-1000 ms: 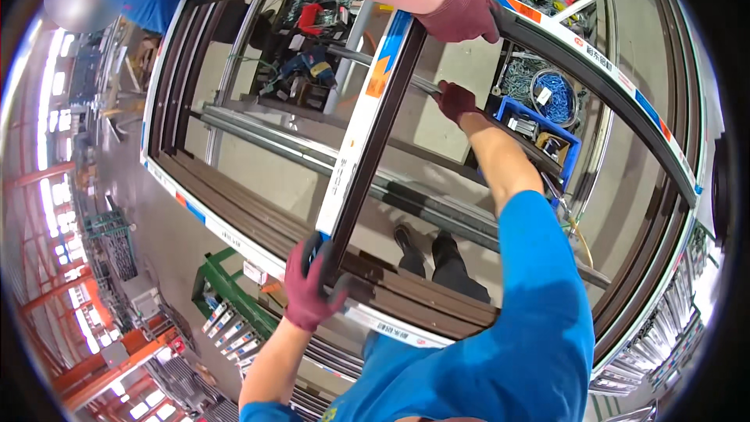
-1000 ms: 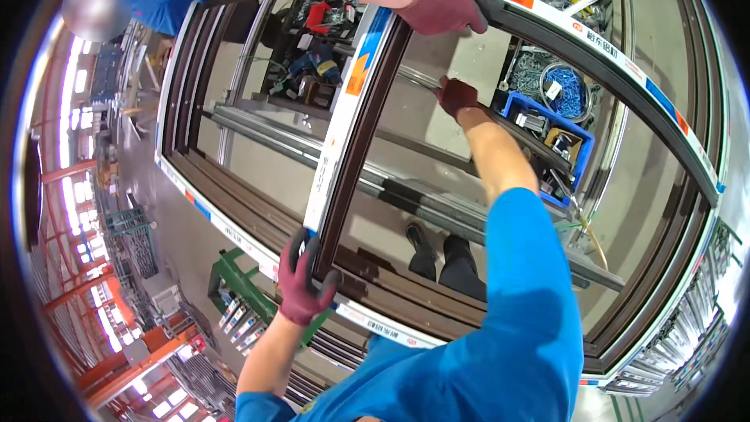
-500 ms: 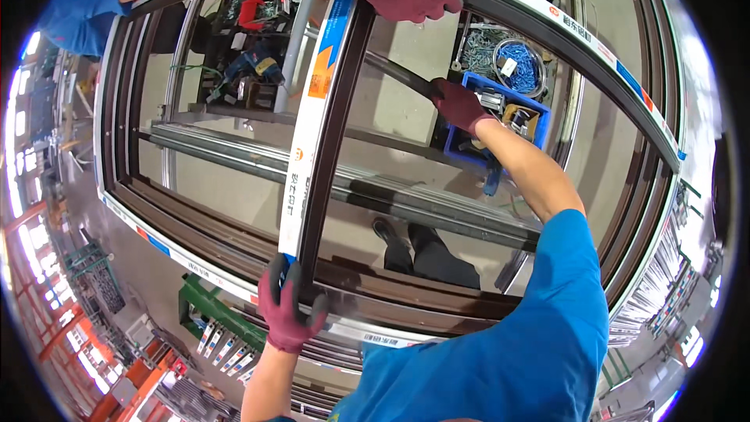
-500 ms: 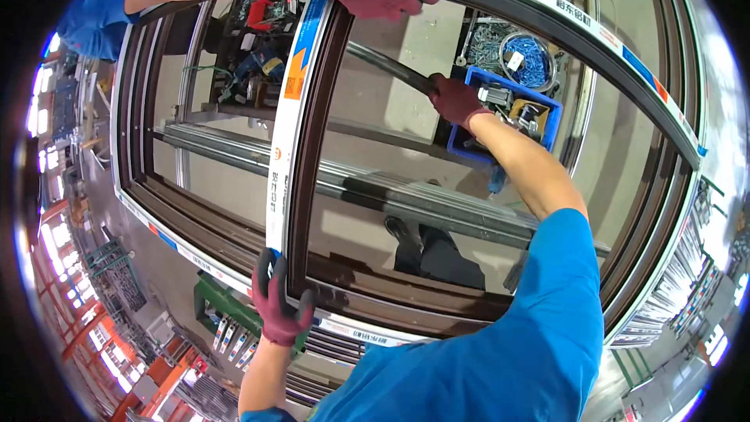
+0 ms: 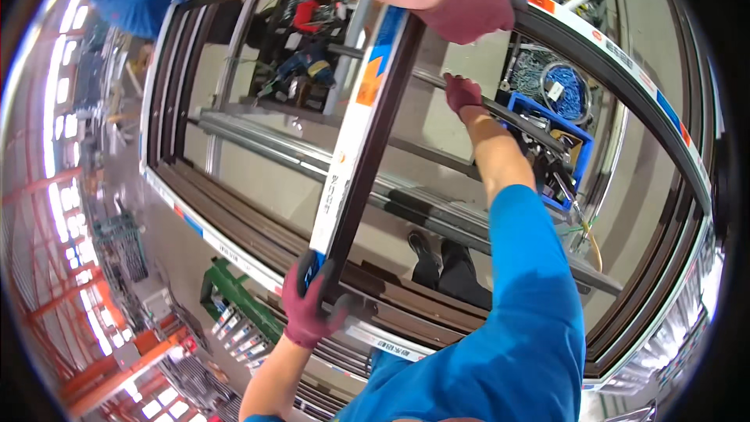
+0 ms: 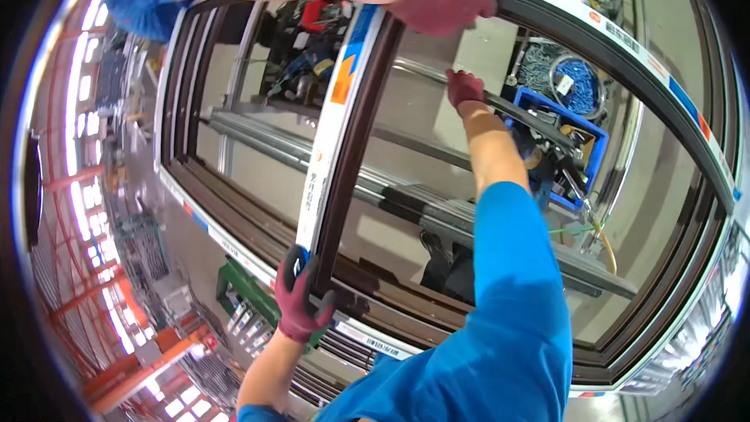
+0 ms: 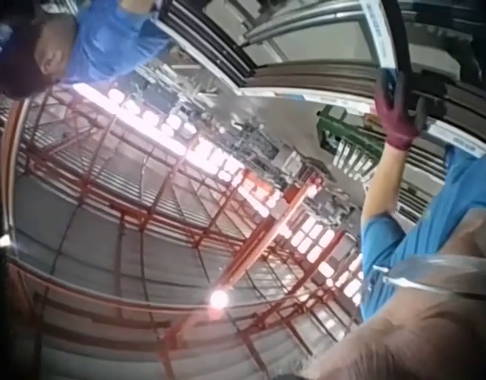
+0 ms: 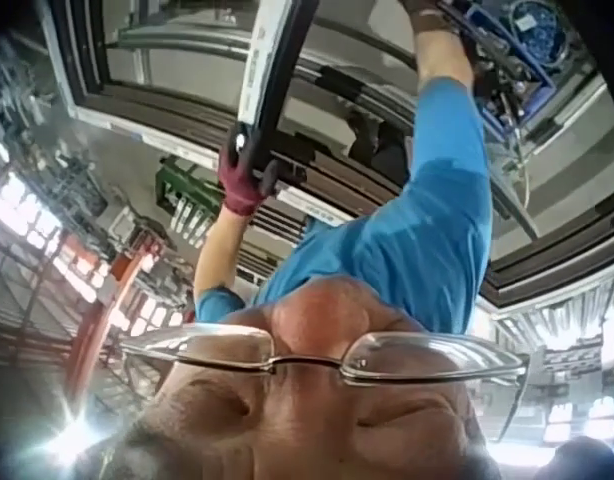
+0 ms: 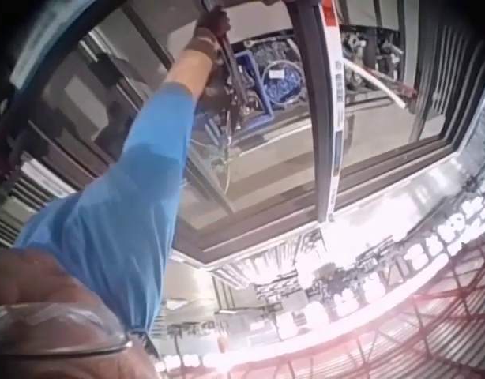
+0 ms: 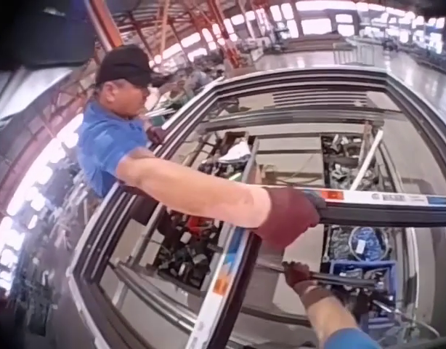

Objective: Assembling metal window frames using manual and power tools on a factory floor.

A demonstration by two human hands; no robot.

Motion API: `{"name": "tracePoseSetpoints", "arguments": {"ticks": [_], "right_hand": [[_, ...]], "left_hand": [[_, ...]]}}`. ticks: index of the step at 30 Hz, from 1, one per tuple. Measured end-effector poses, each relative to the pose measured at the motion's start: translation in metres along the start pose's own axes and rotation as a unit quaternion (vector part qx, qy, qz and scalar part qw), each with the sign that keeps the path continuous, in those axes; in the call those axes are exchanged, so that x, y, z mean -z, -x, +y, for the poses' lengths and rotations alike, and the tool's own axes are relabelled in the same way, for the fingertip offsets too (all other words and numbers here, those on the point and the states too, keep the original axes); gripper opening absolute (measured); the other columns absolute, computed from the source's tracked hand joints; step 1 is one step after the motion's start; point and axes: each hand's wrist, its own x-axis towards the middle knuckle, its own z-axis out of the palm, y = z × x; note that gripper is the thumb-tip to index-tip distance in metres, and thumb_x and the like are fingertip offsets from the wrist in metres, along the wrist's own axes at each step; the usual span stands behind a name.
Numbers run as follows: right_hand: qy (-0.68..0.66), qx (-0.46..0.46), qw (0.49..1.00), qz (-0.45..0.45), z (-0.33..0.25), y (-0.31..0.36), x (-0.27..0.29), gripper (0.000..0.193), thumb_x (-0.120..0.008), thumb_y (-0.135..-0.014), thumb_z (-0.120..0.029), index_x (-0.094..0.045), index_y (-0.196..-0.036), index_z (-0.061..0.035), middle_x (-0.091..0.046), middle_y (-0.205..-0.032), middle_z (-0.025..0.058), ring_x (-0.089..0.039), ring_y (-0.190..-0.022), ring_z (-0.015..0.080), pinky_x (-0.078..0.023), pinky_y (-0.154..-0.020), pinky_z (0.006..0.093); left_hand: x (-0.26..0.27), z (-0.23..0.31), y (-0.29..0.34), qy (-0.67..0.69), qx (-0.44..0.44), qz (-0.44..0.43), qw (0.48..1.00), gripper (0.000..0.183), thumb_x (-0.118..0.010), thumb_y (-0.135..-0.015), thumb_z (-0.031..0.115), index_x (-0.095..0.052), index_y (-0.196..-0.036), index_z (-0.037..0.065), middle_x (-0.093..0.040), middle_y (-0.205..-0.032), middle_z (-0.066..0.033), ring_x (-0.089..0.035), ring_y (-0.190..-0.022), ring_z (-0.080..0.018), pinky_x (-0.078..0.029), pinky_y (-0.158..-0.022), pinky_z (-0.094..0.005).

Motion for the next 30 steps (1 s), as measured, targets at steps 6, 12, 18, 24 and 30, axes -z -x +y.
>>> {"name": "tracePoseSetpoints", "arguments": {"ticks": [6,12,18,24,30], "right_hand": [[-0.032,-0.002,0.994,0.100,-0.032,0.048,0.014,0.040,-0.058,-0.099,-0.032,-0.062,-0.135,-0.0159,-0.067,-0.127,0.0147,-0.062,-0.121,0.0380,-0.048,-0.102,0.0554],[-0.102,0.225,0.906,0.344,-0.010,0.184,0.221,0.050,-0.080,-0.083,-0.026,-0.065,-0.126,-0.0056,-0.063,-0.126,0.0177,-0.058,-0.119,0.0409,-0.048,-0.103,0.0511],[0.146,0.048,0.734,0.662,0.112,0.200,0.449,0.062,-0.074,-0.091,-0.035,-0.057,-0.139,0.0010,-0.058,-0.139,0.0259,-0.053,-0.127,0.0474,-0.038,-0.113,0.0568],[0.245,-0.067,0.870,0.422,0.156,0.212,0.382,0.072,-0.067,-0.095,-0.045,-0.049,-0.153,-0.0058,-0.048,-0.155,0.0206,-0.045,-0.142,0.0396,-0.031,-0.122,0.0572],[0.229,0.017,0.900,0.370,0.187,0.260,0.371,0.069,-0.075,-0.086,-0.045,-0.056,-0.148,-0.0219,-0.053,-0.147,0.0156,-0.049,-0.137,0.0374,-0.037,-0.116,0.0569]], "left_hand": [[-0.003,-0.005,0.007,0.039,0.012,0.011,0.999,0.073,-0.084,-0.066,0.029,-0.070,-0.135,0.006,-0.056,-0.145,-0.0311,-0.059,-0.128,-0.0480,-0.049,-0.108,-0.0526],[0.000,-0.002,0.012,0.076,0.007,0.047,0.996,0.073,-0.081,-0.070,0.027,-0.067,-0.138,0.004,-0.054,-0.146,-0.0329,-0.057,-0.132,-0.0494,-0.048,-0.109,-0.0523],[0.004,0.006,0.003,0.088,-0.018,0.019,0.996,0.069,-0.078,-0.075,0.022,-0.064,-0.140,0.003,-0.048,-0.152,-0.0325,-0.052,-0.137,-0.0505,-0.044,-0.113,-0.0533],[0.007,0.015,0.001,0.106,-0.026,0.002,0.994,0.066,-0.073,-0.079,0.016,-0.062,-0.143,0.004,-0.045,-0.155,-0.0305,-0.048,-0.142,-0.0500,-0.041,-0.117,-0.0508],[0.005,0.018,0.008,0.070,-0.032,0.034,0.997,0.059,-0.072,-0.082,0.016,-0.064,-0.139,0.004,-0.046,-0.156,-0.0277,-0.048,-0.144,-0.0466,-0.042,-0.116,-0.0488]]}}
